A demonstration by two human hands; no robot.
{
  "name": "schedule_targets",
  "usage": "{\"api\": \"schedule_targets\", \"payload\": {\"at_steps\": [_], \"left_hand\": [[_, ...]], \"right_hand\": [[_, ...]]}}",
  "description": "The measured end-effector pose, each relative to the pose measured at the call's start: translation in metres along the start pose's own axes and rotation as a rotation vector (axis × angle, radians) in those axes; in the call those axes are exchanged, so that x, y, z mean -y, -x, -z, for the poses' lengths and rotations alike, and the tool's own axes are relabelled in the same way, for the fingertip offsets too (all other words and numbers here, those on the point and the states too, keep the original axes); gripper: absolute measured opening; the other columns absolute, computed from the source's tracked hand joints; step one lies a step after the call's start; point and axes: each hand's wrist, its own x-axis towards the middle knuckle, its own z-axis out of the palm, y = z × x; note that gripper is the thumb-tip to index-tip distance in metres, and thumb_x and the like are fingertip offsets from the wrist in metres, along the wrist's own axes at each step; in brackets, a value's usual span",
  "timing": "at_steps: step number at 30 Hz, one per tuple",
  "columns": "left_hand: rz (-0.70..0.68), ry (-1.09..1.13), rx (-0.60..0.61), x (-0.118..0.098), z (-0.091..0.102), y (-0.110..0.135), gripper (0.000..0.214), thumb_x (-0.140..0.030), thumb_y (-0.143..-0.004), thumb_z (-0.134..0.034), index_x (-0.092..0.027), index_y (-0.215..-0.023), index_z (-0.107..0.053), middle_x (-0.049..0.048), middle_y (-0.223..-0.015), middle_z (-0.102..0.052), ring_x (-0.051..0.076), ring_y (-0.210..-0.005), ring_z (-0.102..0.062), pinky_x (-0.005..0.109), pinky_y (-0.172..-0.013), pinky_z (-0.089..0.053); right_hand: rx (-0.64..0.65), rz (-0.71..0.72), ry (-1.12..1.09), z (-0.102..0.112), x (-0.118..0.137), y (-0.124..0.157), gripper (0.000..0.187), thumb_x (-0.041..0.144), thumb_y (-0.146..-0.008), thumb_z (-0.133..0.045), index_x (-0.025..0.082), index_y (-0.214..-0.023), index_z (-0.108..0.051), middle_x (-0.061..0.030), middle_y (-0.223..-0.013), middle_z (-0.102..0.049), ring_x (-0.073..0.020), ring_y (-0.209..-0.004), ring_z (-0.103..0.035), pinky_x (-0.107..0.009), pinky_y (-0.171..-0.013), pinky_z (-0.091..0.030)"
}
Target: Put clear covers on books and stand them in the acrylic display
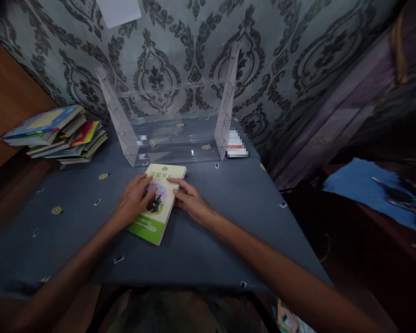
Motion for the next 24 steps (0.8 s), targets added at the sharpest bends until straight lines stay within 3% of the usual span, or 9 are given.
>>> {"api": "schedule_targets", "payload": {"at_steps": [5, 9, 12, 16, 19, 24], "left_hand": [[0.033, 0.103, 0.069, -0.033, -0.017, 0.025, 0.049, -0.047, -0.078, -0.079, -0.020, -0.117, -0.065, 0.0194, -0.141, -0.058, 0.043, -0.144, -0.037, 0.054, -0.123, -0.015], [0.072, 0.101, 0.080, -0.043, -0.029, 0.030, 0.061, -0.041, -0.065, -0.090, -0.020, -0.115, -0.063, 0.0222, -0.145, -0.054, 0.049, -0.147, -0.027, 0.060, -0.123, -0.007], [0.068, -0.101, 0.144, -0.053, -0.033, 0.026, 0.057, -0.030, -0.070, -0.084, -0.018, -0.120, -0.059, 0.0250, -0.144, -0.053, 0.051, -0.144, -0.031, 0.062, -0.118, -0.023], [0.041, -0.450, 0.284, -0.074, -0.028, 0.019, 0.039, -0.026, -0.085, -0.066, -0.013, -0.121, -0.058, 0.0275, -0.127, -0.061, 0.046, -0.122, -0.055, 0.052, -0.097, -0.047], [-0.022, -0.661, 0.368, -0.085, -0.020, 0.017, 0.026, -0.028, -0.093, -0.054, -0.013, -0.113, -0.060, 0.0237, -0.111, -0.067, 0.038, -0.101, -0.066, 0.042, -0.083, -0.051], [-0.086, -0.709, 0.355, -0.084, -0.012, 0.015, 0.017, -0.029, -0.096, -0.050, -0.018, -0.102, -0.061, 0.0157, -0.097, -0.071, 0.030, -0.087, -0.068, 0.036, -0.076, -0.050]], "right_hand": [[-0.114, 0.014, -0.041, 0.004, 0.005, -0.003, 0.031, 0.029, -0.092, -0.062, 0.027, -0.122, -0.058, -0.0012, -0.089, -0.074, -0.0156, -0.077, -0.072, -0.031, -0.072, -0.060], [-0.190, 0.068, 0.004, 0.009, 0.005, -0.005, 0.027, 0.031, -0.093, -0.059, 0.026, -0.119, -0.055, 0.0039, -0.072, -0.068, -0.0140, -0.065, -0.070, -0.029, -0.064, -0.060], [-0.201, 0.106, 0.026, 0.008, 0.005, -0.004, 0.030, 0.034, -0.093, -0.059, 0.026, -0.121, -0.052, 0.0046, -0.073, -0.068, -0.0133, -0.064, -0.070, -0.027, -0.062, -0.060], [-0.196, 0.126, 0.055, 0.004, 0.008, 0.000, 0.037, 0.036, -0.093, -0.058, 0.027, -0.128, -0.047, 0.0028, -0.080, -0.072, -0.0131, -0.063, -0.071, -0.026, -0.059, -0.060], [-0.204, 0.131, 0.072, 0.005, 0.012, 0.001, 0.039, 0.036, -0.095, -0.055, 0.027, -0.132, -0.045, 0.0010, -0.084, -0.074, -0.0135, -0.063, -0.071, -0.024, -0.054, -0.059], [-0.234, 0.125, 0.033, 0.011, 0.012, -0.003, 0.035, 0.032, -0.098, -0.051, 0.026, -0.131, -0.043, -0.0008, -0.085, -0.075, -0.0139, -0.062, -0.072, -0.023, -0.051, -0.057]]}}
